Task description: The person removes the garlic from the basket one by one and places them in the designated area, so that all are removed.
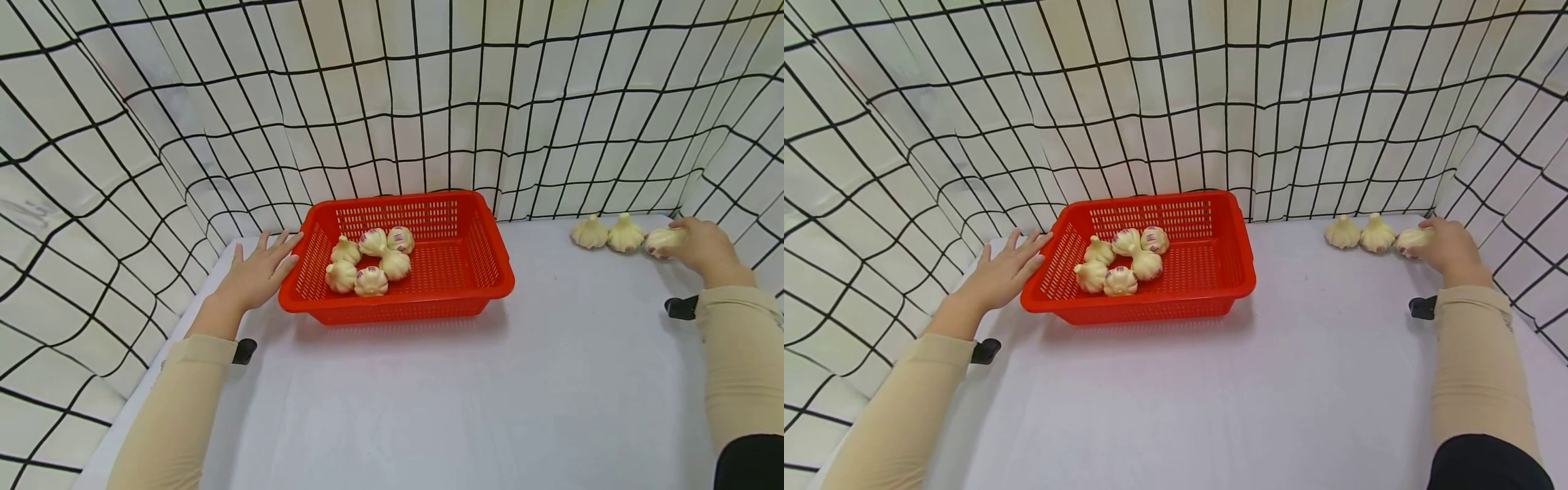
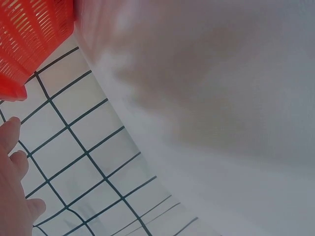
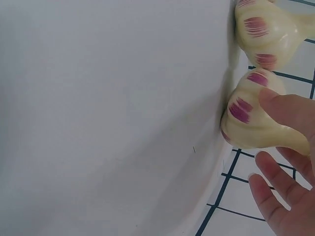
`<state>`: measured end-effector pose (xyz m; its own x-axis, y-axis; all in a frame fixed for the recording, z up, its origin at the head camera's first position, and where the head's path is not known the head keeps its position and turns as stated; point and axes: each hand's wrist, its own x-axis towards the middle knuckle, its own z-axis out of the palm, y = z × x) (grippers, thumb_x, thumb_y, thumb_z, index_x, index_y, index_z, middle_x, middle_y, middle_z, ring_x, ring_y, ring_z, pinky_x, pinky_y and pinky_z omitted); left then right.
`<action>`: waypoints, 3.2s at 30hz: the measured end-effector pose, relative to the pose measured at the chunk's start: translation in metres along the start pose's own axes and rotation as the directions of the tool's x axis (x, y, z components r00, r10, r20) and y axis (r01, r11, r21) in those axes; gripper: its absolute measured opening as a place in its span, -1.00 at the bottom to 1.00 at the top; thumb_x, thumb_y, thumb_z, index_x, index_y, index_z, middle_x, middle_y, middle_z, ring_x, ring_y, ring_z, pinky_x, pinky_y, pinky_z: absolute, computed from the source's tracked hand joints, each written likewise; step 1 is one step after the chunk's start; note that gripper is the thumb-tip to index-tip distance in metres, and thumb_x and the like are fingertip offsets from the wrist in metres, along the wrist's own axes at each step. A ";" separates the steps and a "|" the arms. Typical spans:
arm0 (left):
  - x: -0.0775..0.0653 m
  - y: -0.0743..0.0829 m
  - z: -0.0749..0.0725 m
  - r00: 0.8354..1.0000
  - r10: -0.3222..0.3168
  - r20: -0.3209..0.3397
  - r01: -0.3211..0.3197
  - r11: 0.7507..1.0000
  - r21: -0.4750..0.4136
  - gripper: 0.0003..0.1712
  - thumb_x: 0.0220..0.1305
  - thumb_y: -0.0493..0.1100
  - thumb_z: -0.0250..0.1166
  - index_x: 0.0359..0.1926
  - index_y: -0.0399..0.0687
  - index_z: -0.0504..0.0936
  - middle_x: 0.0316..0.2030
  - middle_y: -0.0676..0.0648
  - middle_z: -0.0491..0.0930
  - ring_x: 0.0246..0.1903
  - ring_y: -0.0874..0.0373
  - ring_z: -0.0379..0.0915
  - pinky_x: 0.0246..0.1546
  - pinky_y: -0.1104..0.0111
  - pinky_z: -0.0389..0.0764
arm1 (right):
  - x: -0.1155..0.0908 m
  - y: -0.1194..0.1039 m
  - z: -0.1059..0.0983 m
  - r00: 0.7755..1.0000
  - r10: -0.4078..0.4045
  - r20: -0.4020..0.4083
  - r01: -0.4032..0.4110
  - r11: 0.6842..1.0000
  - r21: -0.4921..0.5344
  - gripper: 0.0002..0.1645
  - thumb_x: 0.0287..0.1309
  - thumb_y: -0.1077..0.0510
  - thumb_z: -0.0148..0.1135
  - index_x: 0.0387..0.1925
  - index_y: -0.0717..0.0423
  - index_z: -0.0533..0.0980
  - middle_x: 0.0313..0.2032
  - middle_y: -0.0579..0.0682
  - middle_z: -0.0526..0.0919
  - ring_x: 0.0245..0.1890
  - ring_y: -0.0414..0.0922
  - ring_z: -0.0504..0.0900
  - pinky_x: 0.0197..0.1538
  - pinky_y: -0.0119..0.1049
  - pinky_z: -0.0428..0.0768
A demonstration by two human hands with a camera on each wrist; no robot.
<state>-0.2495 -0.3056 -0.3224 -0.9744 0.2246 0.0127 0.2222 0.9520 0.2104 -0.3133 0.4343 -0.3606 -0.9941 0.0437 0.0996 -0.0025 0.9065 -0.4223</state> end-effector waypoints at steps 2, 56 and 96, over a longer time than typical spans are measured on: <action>0.000 0.000 0.000 1.000 -0.001 0.002 0.001 1.000 -0.001 -0.22 0.61 0.31 -0.32 0.66 0.11 -0.05 0.62 -0.23 -0.17 0.57 -0.27 -0.54 0.34 -0.38 -0.59 | -0.001 0.000 0.000 1.000 -0.004 0.007 0.004 1.000 0.007 -0.24 0.25 0.21 0.31 0.28 0.54 0.17 0.11 0.73 0.21 0.12 0.65 0.20 0.18 0.48 0.21; 0.001 -0.002 0.001 1.000 0.003 -0.005 -0.003 1.000 0.003 -0.23 0.61 0.31 -0.32 0.66 0.11 -0.04 0.61 -0.24 -0.13 0.57 -0.29 -0.51 0.34 -0.39 -0.57 | -0.013 -0.090 -0.035 0.973 -0.225 0.053 0.206 0.949 0.239 -0.10 0.43 -0.12 0.22 0.56 0.21 0.12 0.49 0.40 0.16 0.39 0.47 0.19 0.24 0.52 0.20; 0.003 -0.002 0.001 1.000 0.012 -0.017 -0.012 1.000 0.013 -0.22 0.61 0.31 -0.32 0.65 0.09 -0.01 0.60 -0.26 -0.09 0.57 -0.32 -0.47 0.34 -0.41 -0.54 | 0.002 -0.238 -0.009 0.842 -0.526 0.119 0.442 0.800 0.405 -0.31 0.40 0.06 0.30 0.47 0.05 0.34 0.38 0.09 0.45 0.28 0.11 0.49 0.20 0.12 0.57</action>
<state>-0.2523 -0.3064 -0.3234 -0.9720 0.2328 0.0319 0.2344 0.9519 0.1975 -0.3133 0.2220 -0.2519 -0.8490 -0.4897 0.1984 -0.4855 0.5748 -0.6587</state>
